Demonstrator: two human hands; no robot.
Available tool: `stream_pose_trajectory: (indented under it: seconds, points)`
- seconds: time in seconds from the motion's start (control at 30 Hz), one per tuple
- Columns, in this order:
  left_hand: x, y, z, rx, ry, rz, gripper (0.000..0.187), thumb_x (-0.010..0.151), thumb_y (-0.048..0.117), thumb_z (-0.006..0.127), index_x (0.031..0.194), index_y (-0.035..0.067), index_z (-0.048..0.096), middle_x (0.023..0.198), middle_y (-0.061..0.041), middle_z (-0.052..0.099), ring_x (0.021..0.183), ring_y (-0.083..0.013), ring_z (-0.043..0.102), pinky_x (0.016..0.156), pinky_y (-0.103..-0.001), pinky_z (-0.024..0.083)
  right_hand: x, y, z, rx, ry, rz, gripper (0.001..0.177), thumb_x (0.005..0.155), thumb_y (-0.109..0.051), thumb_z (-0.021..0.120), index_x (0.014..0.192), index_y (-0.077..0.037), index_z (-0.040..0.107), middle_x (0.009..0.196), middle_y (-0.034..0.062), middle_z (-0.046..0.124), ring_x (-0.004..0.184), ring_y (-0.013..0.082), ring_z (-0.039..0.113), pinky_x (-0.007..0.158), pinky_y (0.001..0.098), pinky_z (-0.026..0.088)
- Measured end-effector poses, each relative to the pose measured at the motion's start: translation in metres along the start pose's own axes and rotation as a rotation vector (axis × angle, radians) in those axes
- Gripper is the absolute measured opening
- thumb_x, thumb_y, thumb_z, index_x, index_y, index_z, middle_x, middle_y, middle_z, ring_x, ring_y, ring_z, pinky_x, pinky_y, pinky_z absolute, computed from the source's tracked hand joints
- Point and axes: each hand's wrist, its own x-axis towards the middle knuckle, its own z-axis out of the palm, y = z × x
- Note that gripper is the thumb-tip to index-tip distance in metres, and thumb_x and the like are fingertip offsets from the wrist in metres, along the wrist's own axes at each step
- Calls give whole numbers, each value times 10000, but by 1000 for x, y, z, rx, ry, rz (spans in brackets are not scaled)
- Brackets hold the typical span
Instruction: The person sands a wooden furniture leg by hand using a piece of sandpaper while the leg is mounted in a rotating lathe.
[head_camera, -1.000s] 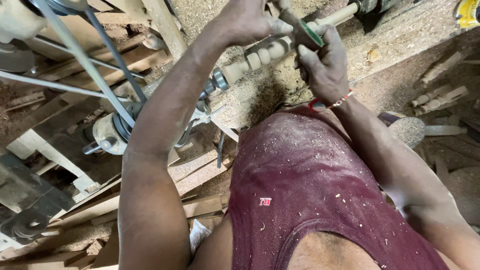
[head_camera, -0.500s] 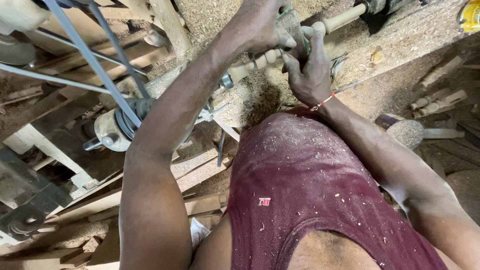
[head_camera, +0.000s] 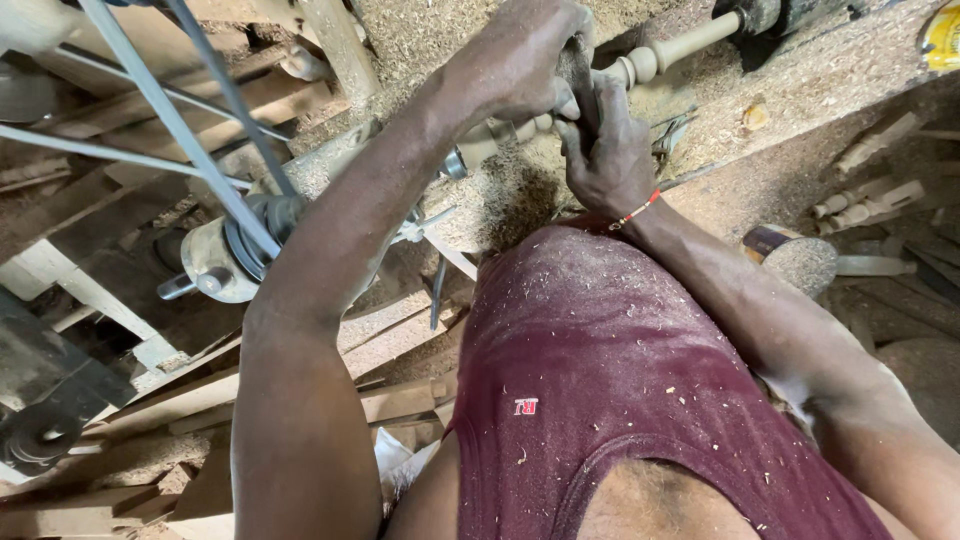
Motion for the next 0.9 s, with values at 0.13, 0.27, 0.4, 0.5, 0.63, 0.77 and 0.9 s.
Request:
stream_pose_trajectory:
  seconds: [0.13,0.27,0.4,0.5,0.63,0.77,0.9]
  points:
    - [-1,2,0,-39,20,7,387,758,84,864,1090,-8,688,837,-136,668,750,-216,711,599,-374,591,0,1,-1,1,12,17,352,1098,-83,655,1351,26,435,913,157,710,728,220,722,605,318,611]
    - [-2,12,-5,-128,-2,-12,221,875,41,774,1062,-42,691,698,-123,685,599,-168,722,469,-299,576,4,4,-13,42,-37,116,360,1078,-97,687,1336,42,479,833,150,729,642,216,698,544,341,561]
    - [-2,23,-9,-306,-46,-164,350,880,9,717,1171,-113,567,598,-160,657,440,-155,680,286,-243,516,5,11,-17,126,-53,194,338,1069,-72,684,1329,38,497,915,138,748,715,185,740,587,307,624]
    - [7,17,-1,-136,1,-74,345,888,38,759,1141,-139,605,655,-139,653,499,-139,707,333,-222,540,6,14,-17,202,-36,197,347,1060,-31,655,1361,33,497,952,131,751,730,181,743,608,298,628]
    - [15,-6,12,-44,3,-6,383,834,105,829,1100,-101,645,712,-130,636,600,-158,683,460,-262,553,4,13,-15,169,-46,193,370,1061,-25,632,1399,29,490,929,121,755,692,171,734,591,289,617]
    - [9,-22,20,92,133,172,241,743,90,859,920,-4,724,731,-104,598,668,-189,607,567,-345,511,3,7,-8,-23,-73,243,408,1031,-15,623,1420,16,504,750,137,669,555,202,633,474,317,559]
    - [1,-22,16,47,180,245,199,721,74,872,857,38,731,725,-75,579,678,-182,580,587,-351,485,-1,7,-7,95,-35,120,446,1037,-12,648,1438,45,462,824,87,693,632,165,674,534,309,575]
